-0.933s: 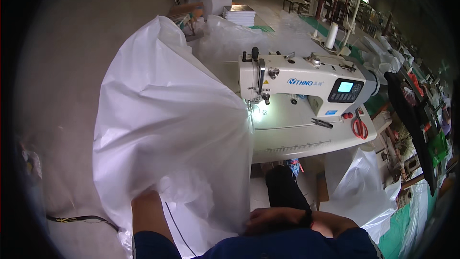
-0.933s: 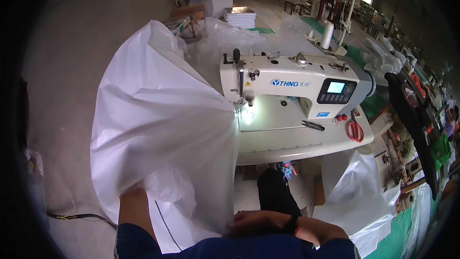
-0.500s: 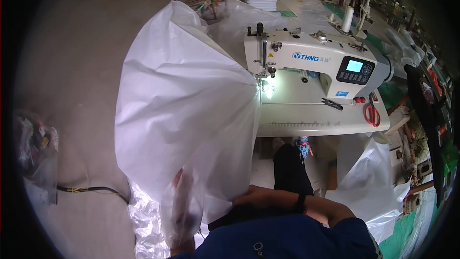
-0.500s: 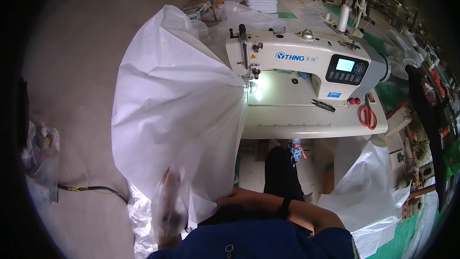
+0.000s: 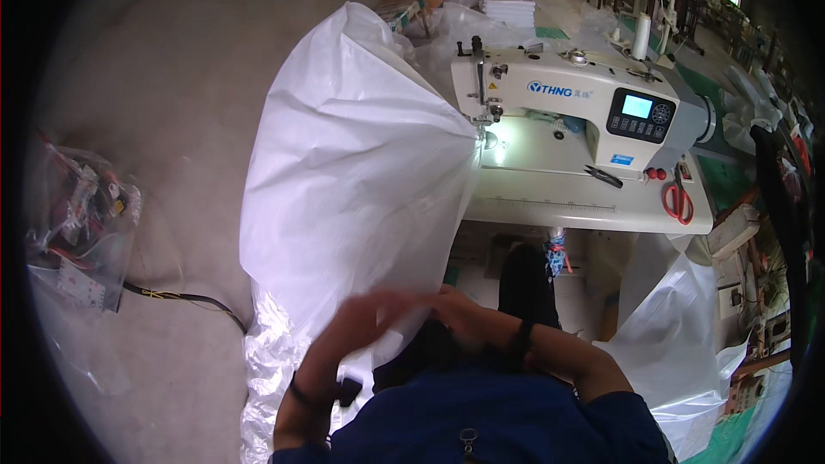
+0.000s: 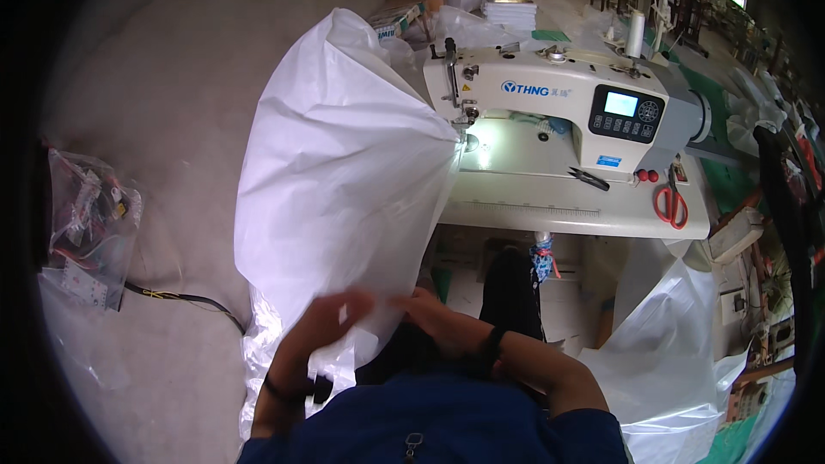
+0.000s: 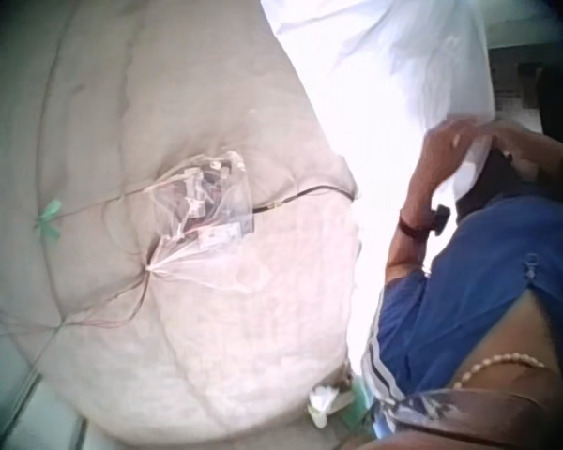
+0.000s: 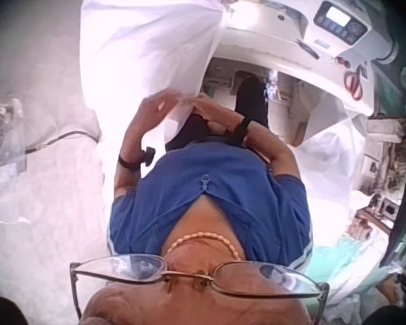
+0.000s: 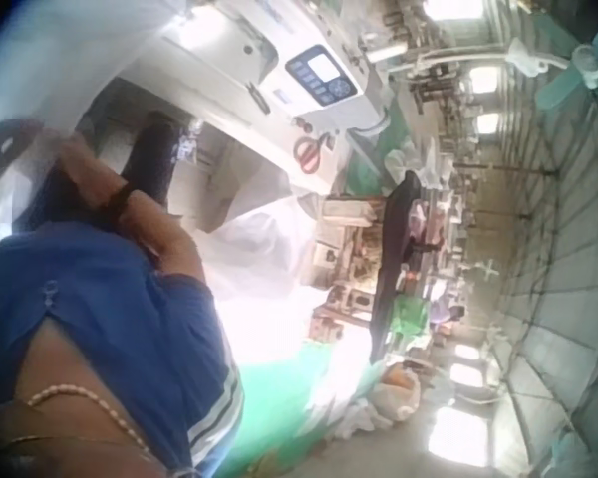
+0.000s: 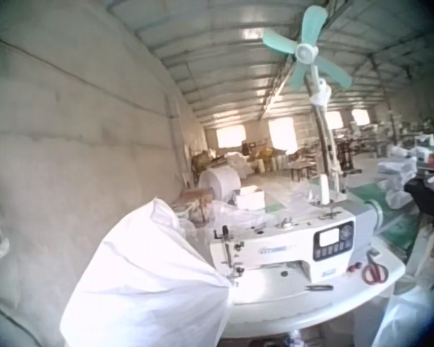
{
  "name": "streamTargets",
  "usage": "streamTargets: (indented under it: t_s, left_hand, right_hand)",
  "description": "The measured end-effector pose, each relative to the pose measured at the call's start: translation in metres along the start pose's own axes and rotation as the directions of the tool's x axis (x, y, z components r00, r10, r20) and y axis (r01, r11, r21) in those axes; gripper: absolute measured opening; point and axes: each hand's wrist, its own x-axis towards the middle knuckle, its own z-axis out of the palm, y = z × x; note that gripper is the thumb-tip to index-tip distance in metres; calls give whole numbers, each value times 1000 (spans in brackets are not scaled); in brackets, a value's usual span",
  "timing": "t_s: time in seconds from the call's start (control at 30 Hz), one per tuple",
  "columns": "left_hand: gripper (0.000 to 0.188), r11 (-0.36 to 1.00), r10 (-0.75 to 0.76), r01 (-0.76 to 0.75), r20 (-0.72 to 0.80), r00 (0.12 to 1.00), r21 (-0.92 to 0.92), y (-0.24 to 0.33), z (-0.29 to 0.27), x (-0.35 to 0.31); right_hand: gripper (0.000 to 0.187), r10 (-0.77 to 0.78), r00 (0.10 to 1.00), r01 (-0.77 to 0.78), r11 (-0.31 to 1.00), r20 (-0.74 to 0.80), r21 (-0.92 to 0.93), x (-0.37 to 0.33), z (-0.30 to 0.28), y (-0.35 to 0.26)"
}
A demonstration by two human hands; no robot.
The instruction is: Using an industrial sewing machine to stitch together large white plastic or foam sheets.
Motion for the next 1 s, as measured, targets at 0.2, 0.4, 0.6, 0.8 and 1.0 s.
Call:
streamTargets:
  t_s: [0.2,0.4,0.6,0.8,1.0]
  left_hand:
    - [46,899,19,125,-321,947,420,-127,-17,176]
    - [55,764,-278,326,-172,945,556,-128,-43,222]
    - [35,871,-156,213,-161,975,443,-80,-45,170]
    - [38,688,298,123,-433,850,716,-82,21,145]
    - [27,845,118,260,-637,762,467,-81,24,164]
  right_hand:
    - [38,135,966,-161,982,222,103,-47,-6,-12]
    - [38,294,946,-133,739,138,-660,-62,-34,-16]
    - [44,-64,984,14,956,-165,-292,-32,-47,-6]
    - [27,-309,894,111,855,-326,-507,2,-46,-6]
    - [25,-280,886,135,918,-369,-373,-4,-47,2]
